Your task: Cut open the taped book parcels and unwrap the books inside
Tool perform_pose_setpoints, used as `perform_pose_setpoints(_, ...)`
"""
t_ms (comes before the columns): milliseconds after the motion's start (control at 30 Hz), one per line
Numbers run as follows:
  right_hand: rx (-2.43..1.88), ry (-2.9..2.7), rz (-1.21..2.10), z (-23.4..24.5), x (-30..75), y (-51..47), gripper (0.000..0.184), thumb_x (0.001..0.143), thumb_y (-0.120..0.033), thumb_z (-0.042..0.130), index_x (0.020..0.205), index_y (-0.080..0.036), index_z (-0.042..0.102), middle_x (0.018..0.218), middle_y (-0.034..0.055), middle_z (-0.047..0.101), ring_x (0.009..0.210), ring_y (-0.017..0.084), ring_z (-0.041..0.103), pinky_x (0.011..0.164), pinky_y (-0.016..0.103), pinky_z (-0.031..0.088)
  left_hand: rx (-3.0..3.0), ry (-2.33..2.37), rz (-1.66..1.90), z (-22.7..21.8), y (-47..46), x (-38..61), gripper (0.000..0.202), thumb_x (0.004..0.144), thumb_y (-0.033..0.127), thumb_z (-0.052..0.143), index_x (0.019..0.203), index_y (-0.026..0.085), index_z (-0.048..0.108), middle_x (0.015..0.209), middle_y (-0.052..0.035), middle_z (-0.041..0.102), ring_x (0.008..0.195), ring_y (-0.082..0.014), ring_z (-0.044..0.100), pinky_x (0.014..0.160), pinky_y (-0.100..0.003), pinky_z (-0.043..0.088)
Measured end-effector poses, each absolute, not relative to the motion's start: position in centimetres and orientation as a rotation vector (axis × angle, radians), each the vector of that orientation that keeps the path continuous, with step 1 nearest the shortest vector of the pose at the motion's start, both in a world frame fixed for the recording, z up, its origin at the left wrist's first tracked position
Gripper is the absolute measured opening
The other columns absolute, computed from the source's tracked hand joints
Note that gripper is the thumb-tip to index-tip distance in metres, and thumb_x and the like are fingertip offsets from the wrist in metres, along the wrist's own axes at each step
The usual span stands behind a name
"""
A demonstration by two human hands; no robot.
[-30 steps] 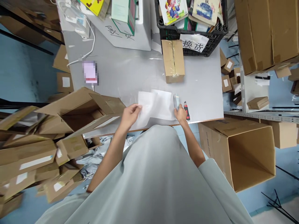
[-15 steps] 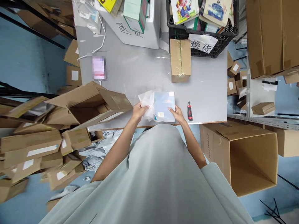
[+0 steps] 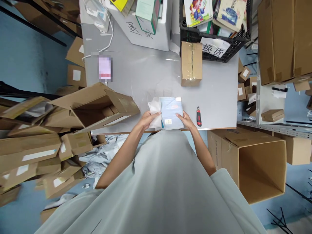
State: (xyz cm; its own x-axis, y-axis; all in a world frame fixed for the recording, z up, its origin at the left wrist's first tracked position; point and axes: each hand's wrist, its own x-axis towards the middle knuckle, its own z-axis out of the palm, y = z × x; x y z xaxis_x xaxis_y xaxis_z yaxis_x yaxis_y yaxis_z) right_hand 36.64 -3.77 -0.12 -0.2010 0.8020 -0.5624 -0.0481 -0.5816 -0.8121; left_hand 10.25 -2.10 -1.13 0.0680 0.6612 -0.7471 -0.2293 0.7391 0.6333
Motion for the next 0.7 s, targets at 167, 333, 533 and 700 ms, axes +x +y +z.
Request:
perform_pose_setpoints(167, -1.533, -1.115, 1.697, -0.9, 36.0, -3.5, 0.076, 0.088, -0.062, 0.081, 0.149, -0.021, 0.061, 0.158, 0.0130, 0.067, 0.145, 0.028, 0.063, 0.127, 0.044, 0.050, 0.361, 1.338, 0.727, -1.2, -2.4, 10.3, 0.058, 0.052, 0.050, 0.103, 0.091, 0.016, 0.077, 0.091, -0.0095, 0.084, 0.083, -0.0261, 0.076, 0.075, -0.034, 0.062)
perform_pose_setpoints(333, -1.607, -1.098, 1.776, -2.1, 34.1, -3.4, 0.075, 0.097, -0.057, 0.071, 0.162, -0.022, 0.054, 0.169, 0.0111, 0.058, 0.155, 0.026, 0.057, 0.129, 0.044, 0.048, 0.342, 1.262, 0.673, -0.9, -2.2, 11.0, 0.051, 0.058, 0.045, 0.100, 0.093, 0.017, 0.076, 0.087, -0.0082, 0.082, 0.080, -0.0257, 0.076, 0.074, -0.035, 0.062)
perform_pose_setpoints(533, -1.492, -0.908, 1.959, -1.9, 33.2, -4.1, 0.070, 0.092, -0.066, 0.077, 0.148, -0.024, 0.069, 0.138, 0.0087, 0.079, 0.132, 0.030, 0.072, 0.117, 0.046, 0.058, 0.354, 1.207, 0.679, -0.7, -2.5, 11.7, 0.050, 0.062, 0.047, 0.097, 0.093, 0.017, 0.073, 0.081, -0.0084, 0.079, 0.079, -0.0285, 0.077, 0.079, -0.040, 0.062)
perform_pose_setpoints(700, -1.578, -0.755, 1.970, -1.9, 32.9, -4.8, 0.062, 0.075, -0.070, 0.092, 0.110, -0.019, 0.079, 0.095, 0.0053, 0.083, 0.095, 0.027, 0.079, 0.090, 0.039, 0.067, 0.380, 1.165, 0.622, -0.9, -3.0, 12.1, 0.056, 0.055, 0.049, 0.098, 0.092, 0.016, 0.073, 0.081, -0.0102, 0.079, 0.080, -0.0295, 0.076, 0.071, -0.035, 0.058)
